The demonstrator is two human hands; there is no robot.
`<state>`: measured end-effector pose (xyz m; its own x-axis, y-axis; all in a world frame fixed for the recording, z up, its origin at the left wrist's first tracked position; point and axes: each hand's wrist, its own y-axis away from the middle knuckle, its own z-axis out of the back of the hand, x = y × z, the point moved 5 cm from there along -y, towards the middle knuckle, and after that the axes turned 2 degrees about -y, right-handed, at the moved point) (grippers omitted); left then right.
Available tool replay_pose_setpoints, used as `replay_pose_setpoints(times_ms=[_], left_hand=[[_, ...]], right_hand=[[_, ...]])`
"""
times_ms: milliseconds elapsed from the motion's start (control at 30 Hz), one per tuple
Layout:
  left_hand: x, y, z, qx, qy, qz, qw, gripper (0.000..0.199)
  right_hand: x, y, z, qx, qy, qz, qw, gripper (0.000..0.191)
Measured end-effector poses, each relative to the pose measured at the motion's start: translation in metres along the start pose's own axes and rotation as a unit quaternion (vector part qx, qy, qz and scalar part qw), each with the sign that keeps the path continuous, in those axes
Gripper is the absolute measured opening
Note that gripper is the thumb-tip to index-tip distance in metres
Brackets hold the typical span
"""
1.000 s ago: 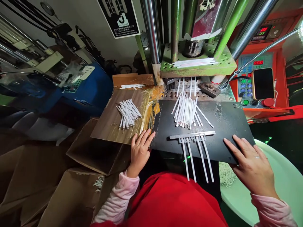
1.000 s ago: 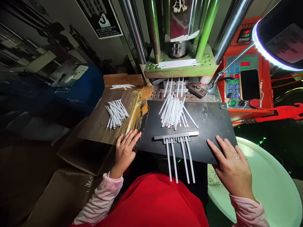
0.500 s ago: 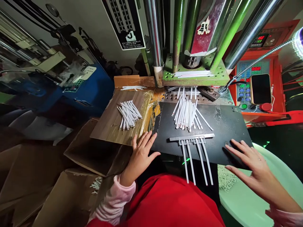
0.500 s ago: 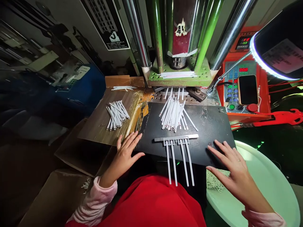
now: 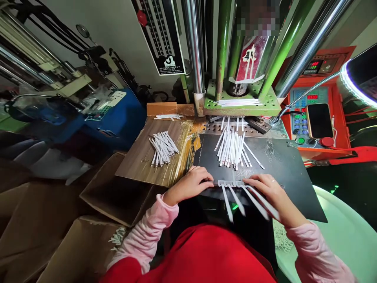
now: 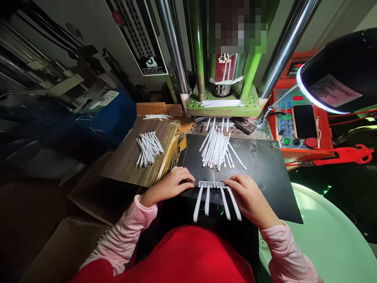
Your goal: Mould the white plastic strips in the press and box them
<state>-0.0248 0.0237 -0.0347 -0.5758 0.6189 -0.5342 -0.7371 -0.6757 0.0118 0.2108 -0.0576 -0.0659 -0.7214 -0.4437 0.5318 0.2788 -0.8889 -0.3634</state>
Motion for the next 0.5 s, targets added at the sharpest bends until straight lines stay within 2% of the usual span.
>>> replay_pose_setpoints(times_ms=[100,167,233,267,367,433,500], left_hand=[[-0.011,-0.007,0.005,0.028,0.060,-0.039,0.997,0.035],[-0.026,-0.018,0.004,0.009,0.125,-0.073,0.989,0.051],[-0.042,-0.031,-0.001,-0.014,0.168,-0.108,0.980,0.058],[-0.050,-0.037,-0.005,-0.021,0.167,-0.125,0.978,0.055],[-0.067,-0.050,-0.019,-0.026,0.089,-0.161,0.983,0.029],[-0.072,-0.053,-0.026,-0.038,0.053,-0.180,0.981,0.024],[-0.069,-0.051,-0.025,-0.088,0.089,-0.181,0.976,0.025]], right_hand=[[0.013,-0.008,-0.011,0.009,-0.055,-0.014,0.998,0.019],[0.018,-0.014,-0.020,0.013,-0.067,-0.017,0.998,0.016],[0.021,-0.018,-0.027,0.003,-0.066,-0.006,0.998,0.015],[0.021,-0.018,-0.029,-0.006,-0.064,0.003,0.998,0.016],[0.020,-0.017,-0.030,-0.030,-0.055,0.031,0.998,0.015],[0.019,-0.015,-0.028,-0.036,-0.047,0.038,0.997,0.016],[0.019,-0.016,-0.027,-0.029,-0.037,0.024,0.999,0.015]])
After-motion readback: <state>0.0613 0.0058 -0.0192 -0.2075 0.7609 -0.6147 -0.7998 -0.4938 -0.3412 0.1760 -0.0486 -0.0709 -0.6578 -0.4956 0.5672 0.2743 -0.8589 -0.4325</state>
